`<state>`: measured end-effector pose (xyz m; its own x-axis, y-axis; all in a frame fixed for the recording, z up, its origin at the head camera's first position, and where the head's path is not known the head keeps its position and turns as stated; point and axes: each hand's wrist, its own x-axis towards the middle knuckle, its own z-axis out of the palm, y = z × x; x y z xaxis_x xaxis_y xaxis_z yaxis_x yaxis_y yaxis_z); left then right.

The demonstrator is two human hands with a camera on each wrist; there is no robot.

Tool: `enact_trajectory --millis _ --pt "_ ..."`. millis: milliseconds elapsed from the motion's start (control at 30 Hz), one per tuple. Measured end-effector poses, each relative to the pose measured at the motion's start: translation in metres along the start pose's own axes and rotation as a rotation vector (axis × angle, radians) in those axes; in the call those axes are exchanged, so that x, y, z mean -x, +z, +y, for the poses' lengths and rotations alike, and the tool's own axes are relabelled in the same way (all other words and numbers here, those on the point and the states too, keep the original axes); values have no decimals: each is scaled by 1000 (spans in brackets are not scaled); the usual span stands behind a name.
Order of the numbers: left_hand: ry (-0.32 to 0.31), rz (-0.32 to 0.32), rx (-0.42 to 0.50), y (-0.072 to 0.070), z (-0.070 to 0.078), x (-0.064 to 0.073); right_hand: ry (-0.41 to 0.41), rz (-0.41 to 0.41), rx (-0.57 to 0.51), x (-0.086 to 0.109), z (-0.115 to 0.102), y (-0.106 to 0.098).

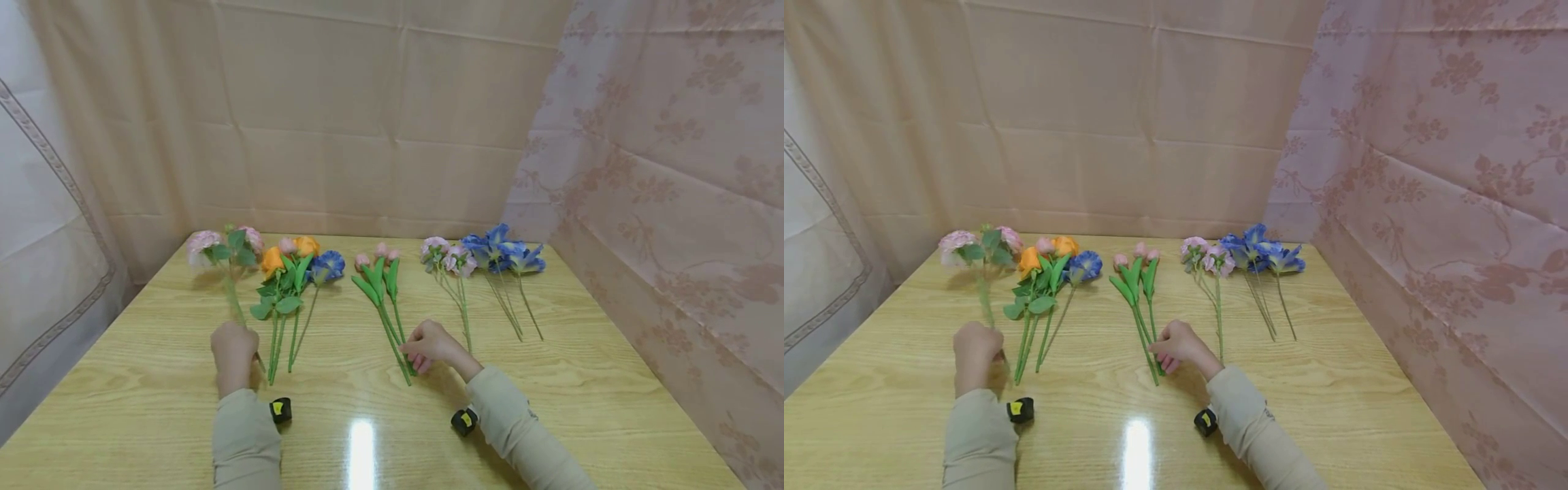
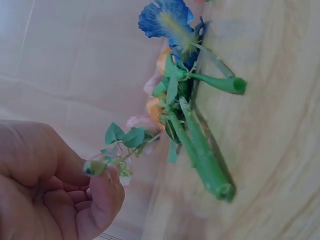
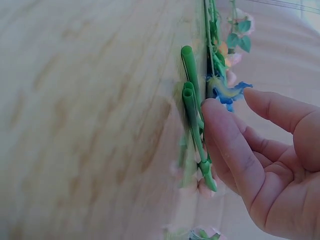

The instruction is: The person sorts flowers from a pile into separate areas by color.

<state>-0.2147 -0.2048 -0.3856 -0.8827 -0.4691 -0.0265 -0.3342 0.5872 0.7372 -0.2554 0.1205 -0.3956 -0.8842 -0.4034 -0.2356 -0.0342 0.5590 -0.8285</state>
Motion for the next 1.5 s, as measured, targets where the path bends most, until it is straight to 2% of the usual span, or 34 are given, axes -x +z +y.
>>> enact_trajectory --millis 133,300,400,533,633,900,1233,1500 --pt "10 10 33 0 3 0 10 3 4 1 -1 0" --pt "82 16 41 1 9 1 13 6 0 1 0 -1" --pt "95 -15 62 2 14 2 10 4 -3 0 1 -1" --pt "70 -67 104 3 21 4 7 -1 -7 -1 2 -1" --pt "82 -80 128 4 27 6 5 -3 -7 -1 2 -1" --pt "150 -133 167 9 41 11 13 -2 -5 1 1 -1" --pt "234 -169 237 17 58 21 -2 -2 -12 2 2 1" --pt "244 -224 244 20 72 28 -49 -2 -22 1 3 3"
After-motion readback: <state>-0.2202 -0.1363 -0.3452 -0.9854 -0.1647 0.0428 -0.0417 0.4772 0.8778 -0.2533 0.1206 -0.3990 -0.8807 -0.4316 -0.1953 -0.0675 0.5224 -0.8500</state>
